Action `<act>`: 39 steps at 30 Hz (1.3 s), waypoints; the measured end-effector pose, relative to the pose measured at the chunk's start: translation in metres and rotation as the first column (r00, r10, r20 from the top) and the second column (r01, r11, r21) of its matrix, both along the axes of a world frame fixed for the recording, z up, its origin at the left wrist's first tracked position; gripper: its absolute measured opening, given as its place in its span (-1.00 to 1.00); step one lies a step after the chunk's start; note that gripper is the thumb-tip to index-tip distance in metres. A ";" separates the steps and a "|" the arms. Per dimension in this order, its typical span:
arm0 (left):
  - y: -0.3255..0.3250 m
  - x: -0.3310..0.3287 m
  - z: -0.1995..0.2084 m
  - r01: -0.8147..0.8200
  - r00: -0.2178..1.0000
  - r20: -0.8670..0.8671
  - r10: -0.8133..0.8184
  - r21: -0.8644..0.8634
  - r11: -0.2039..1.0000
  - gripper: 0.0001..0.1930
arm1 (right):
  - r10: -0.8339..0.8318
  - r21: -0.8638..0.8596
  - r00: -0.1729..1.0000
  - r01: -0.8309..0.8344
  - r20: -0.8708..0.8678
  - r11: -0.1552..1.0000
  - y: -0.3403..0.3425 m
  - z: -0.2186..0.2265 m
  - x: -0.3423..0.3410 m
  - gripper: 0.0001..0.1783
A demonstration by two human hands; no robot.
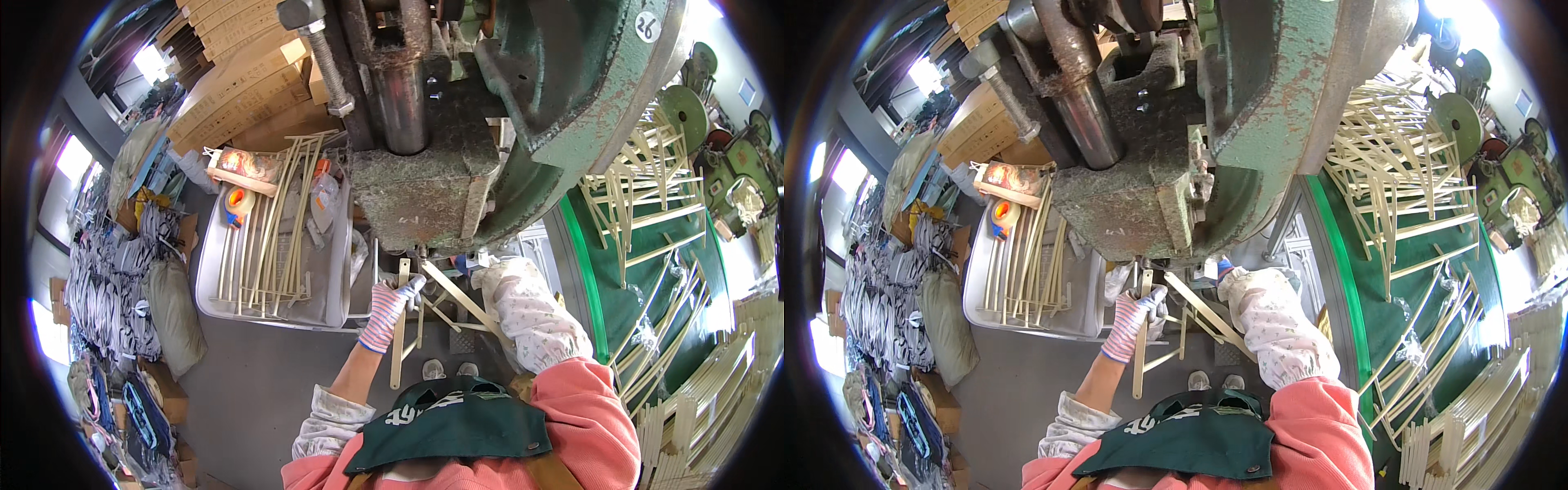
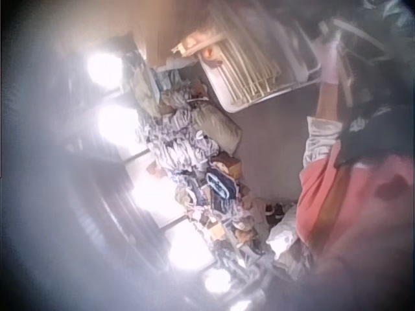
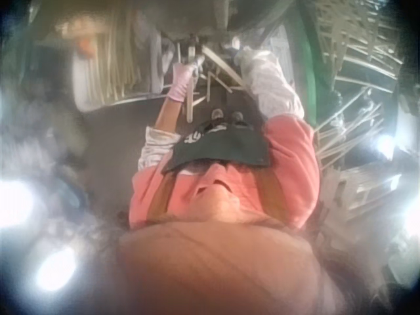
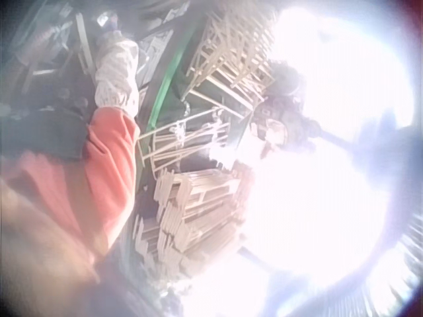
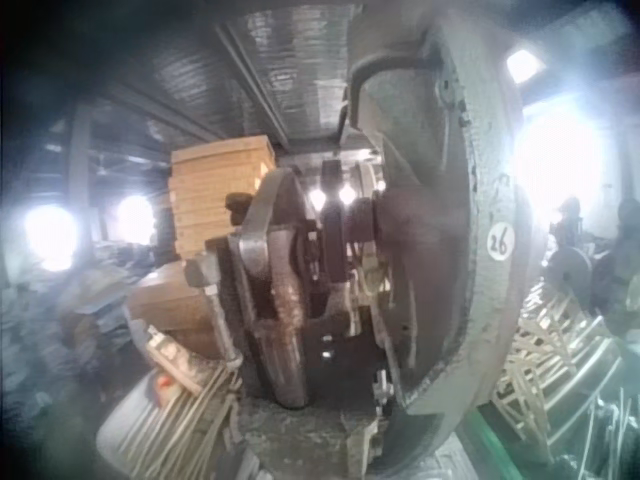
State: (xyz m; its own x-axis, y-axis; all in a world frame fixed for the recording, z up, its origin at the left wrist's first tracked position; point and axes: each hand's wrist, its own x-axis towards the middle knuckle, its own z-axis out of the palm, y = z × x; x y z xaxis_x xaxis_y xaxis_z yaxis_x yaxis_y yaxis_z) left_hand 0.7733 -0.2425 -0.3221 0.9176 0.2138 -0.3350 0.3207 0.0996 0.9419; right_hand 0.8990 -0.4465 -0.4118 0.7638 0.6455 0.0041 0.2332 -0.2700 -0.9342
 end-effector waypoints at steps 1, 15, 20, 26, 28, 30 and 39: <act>0.003 0.000 -0.002 -0.005 1.000 0.025 0.005 -0.006 1.000 -0.87 | 0.003 0.014 1.000 -0.003 -0.013 1.000 0.000 0.002 -0.002 -0.83; -0.010 -0.012 0.004 0.003 0.969 0.229 0.089 -0.375 0.927 -0.75 | 0.183 0.315 0.969 -0.125 -0.163 0.941 0.006 0.023 0.003 -0.76; -0.012 -0.009 0.002 -0.011 0.967 0.235 0.100 -0.352 0.936 -0.69 | 0.302 0.531 0.889 -0.082 -0.343 0.844 0.025 0.025 -0.004 -0.72; -0.013 -0.008 0.007 -0.045 0.963 0.233 0.133 -0.348 0.936 -0.72 | 0.251 0.338 0.919 -0.142 -0.304 0.930 0.046 0.024 0.001 -0.67; -0.013 -0.008 0.010 -0.005 0.966 0.240 0.098 -0.361 0.932 -0.76 | 0.220 -0.157 0.975 -0.213 0.029 0.964 0.051 0.032 0.005 -0.65; -0.013 -0.008 0.012 -0.006 0.962 0.249 0.110 -0.384 0.924 -0.75 | 0.295 -0.370 0.913 -0.180 0.283 0.911 0.052 0.042 0.004 -0.60; -0.011 0.003 -0.002 0.051 0.932 0.357 0.069 -0.314 0.948 -0.66 | -0.115 0.182 0.966 0.160 -0.233 0.970 0.039 0.071 -0.053 -0.70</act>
State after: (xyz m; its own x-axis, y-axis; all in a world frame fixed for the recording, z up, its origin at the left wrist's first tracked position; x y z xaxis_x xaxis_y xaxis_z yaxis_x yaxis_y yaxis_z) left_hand 0.7764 -0.2536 -0.3238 0.9863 0.1614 -0.0345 -0.0351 0.4093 0.9117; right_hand 0.8455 -0.4075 -0.3412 0.8415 0.5374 -0.0565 -0.0095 -0.0898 -0.9959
